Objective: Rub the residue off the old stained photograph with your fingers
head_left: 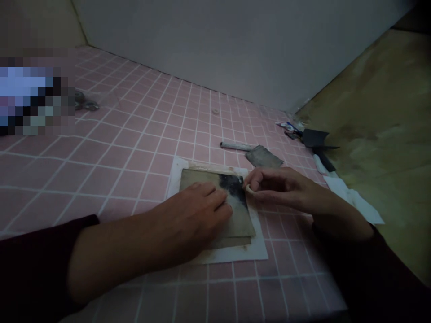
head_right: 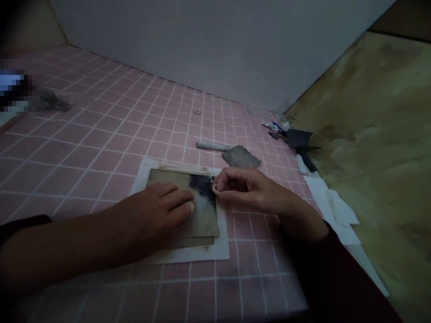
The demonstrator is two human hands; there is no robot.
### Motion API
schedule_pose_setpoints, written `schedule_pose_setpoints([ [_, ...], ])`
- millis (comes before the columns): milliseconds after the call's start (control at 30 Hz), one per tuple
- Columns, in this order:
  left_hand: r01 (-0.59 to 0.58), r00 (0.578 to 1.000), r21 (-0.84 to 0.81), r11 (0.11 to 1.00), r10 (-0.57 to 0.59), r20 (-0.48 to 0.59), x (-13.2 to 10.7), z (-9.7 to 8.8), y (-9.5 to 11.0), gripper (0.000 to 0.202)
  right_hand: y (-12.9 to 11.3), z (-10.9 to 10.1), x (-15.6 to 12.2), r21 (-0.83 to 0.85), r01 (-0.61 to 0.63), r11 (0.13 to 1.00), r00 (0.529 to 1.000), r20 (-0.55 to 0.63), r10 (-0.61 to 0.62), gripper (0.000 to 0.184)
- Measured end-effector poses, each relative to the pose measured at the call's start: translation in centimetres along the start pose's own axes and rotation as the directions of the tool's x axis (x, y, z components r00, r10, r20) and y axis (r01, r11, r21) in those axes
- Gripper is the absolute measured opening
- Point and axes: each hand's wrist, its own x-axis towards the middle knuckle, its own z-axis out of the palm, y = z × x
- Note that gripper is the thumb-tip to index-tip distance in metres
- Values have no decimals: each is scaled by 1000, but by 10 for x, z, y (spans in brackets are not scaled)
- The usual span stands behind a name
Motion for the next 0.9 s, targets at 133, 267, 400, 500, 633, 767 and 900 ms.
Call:
schedule_pose_setpoints([
  [133, 3, 1000, 11, 1000, -3, -21, 1, -1, 0, 8, -2, 1, -1, 45, -14, 999, 1000, 12, 14, 16],
  [267, -15, 1000, 22, 1000, 15, -4, 2, -2, -1, 10, -2, 0, -2, 125, -18, 992, 1000, 17, 16, 9],
  [400, -12, 1000, 20, 1000, 12, 0, 0, -1, 0, 12, 2, -1, -2, 188, 20, 982, 999, 27, -25, 8],
  [500, -22, 1000, 19, 1000, 22, 2, -1, 0, 0, 13, 2, 0, -3, 177, 14, 984, 1000, -2, -13, 6],
  [633, -22, 1000, 21, 1000, 22, -5, -1, -1, 0, 13, -1, 4, -3, 215, -38, 976, 999, -3, 39, 9],
  [767, -28, 999, 7, 1000, 28, -21, 0, -1, -1, 12, -1, 3, -1, 218, -23, 976, 1000, 18, 20, 13],
  [900, -21, 999, 12, 1000, 22, -39, 0, 0, -1, 11, -2, 2, 0, 151, -18, 988, 1000, -15, 20, 17],
])
